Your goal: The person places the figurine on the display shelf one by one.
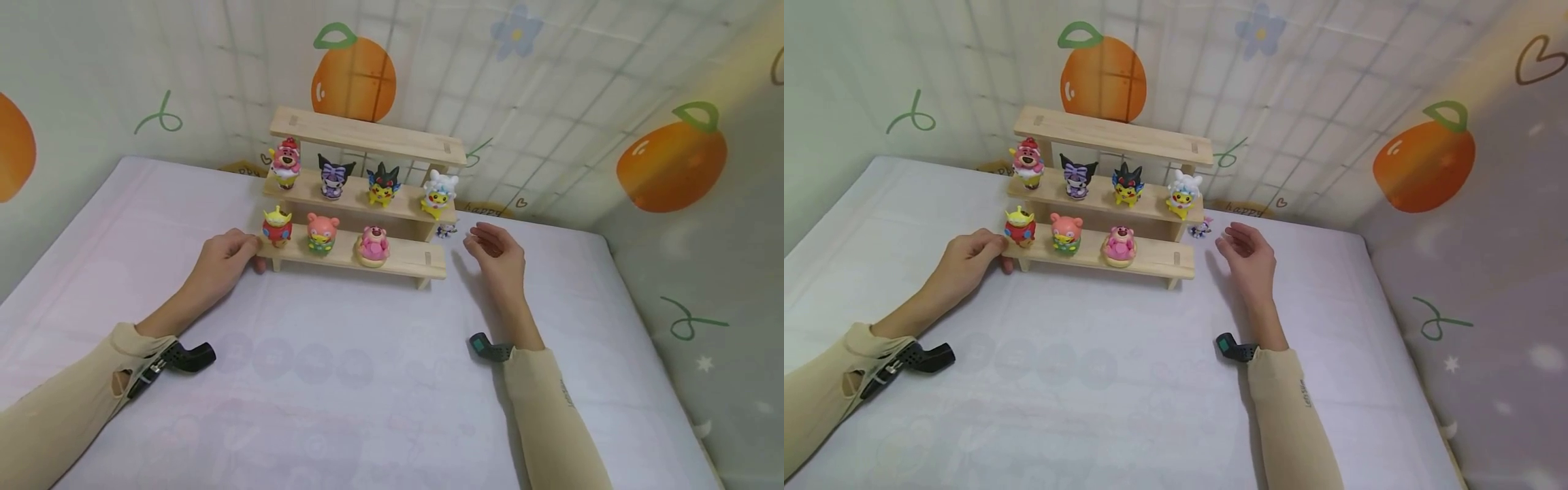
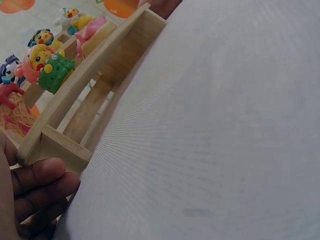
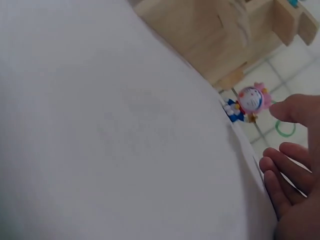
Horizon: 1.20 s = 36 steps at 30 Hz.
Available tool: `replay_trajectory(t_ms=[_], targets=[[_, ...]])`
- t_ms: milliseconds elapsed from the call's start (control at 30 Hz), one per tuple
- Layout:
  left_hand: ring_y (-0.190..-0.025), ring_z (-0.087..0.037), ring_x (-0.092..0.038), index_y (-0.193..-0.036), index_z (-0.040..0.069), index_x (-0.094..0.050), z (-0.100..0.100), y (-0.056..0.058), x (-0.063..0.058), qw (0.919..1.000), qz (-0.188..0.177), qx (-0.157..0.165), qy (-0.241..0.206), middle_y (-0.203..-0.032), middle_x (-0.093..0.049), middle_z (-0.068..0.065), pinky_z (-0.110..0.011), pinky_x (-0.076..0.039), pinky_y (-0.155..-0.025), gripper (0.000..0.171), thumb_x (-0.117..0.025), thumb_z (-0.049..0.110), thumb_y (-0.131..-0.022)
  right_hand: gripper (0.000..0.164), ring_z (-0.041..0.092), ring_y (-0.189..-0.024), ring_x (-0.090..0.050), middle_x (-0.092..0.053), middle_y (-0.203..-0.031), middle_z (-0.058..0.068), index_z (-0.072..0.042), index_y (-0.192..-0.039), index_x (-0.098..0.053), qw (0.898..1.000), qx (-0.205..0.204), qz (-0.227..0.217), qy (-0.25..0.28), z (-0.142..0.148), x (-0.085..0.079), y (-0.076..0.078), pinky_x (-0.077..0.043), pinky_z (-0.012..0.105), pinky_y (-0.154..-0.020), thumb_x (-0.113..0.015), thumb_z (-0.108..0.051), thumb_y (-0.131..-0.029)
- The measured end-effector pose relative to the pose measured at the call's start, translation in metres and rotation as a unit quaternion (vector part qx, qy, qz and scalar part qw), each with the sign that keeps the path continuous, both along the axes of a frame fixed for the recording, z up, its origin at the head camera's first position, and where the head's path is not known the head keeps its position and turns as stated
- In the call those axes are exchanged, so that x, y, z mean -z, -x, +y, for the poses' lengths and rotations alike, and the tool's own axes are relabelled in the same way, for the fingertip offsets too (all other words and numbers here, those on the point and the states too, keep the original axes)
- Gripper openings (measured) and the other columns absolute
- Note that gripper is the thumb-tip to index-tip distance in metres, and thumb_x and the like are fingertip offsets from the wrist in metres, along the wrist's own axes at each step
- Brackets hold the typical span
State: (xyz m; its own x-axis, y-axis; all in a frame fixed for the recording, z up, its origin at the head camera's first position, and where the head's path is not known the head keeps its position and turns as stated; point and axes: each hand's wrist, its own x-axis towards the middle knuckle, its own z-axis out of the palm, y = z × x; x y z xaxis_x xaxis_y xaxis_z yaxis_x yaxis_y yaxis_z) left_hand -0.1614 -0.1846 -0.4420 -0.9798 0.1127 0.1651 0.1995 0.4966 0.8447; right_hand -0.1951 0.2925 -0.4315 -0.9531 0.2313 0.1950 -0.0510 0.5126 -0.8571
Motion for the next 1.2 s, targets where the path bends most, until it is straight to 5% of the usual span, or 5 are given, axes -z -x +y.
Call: replay_trajectory(t_ms=[333,833,1200], targets=[[-0.082,-0.022,-0.052,-0.077,0.005,-0.074,-0.002,0.002,0.006,0.9999,0.004,-0.002,-0.009,-0.086,-0.065,-0.013,-0.028,-0.038,-0.073,0.044,-0.050,0.023,-0.109,0.056,0.031,-0.128,-0.065,-0.068,-0.139,0.017,-0.006,-0.145,-0.060,0.998,-0.066,0.008,-0.008,-0.019,0.006,0.017,-0.049,0.044,-0.111,-0.079,-0.023,-0.095],[-0.083,-0.023,-0.053,-0.078,0.006,-0.075,-0.002,0.003,0.004,1.0000,0.005,0.001,-0.007,-0.087,-0.066,-0.013,-0.028,-0.038,-0.074,0.042,-0.051,0.023,-0.109,0.044,0.025,-0.116,-0.070,-0.074,-0.129,0.014,-0.009,-0.138,-0.067,0.997,-0.046,0.022,-0.050,-0.025,0.011,0.034,-0.054,0.023,-0.096,-0.077,-0.022,-0.097],[-0.084,-0.022,-0.052,-0.079,0.005,-0.075,-0.001,0.001,0.003,0.9999,0.002,0.002,-0.012,-0.088,-0.066,-0.014,-0.027,-0.038,-0.074,0.042,-0.051,0.023,-0.109,0.042,0.026,-0.118,-0.070,-0.074,-0.129,0.013,-0.007,-0.135,-0.068,0.998,-0.022,0.014,-0.064,-0.026,0.010,0.025,-0.055,0.036,-0.102,-0.075,-0.026,-0.098]])
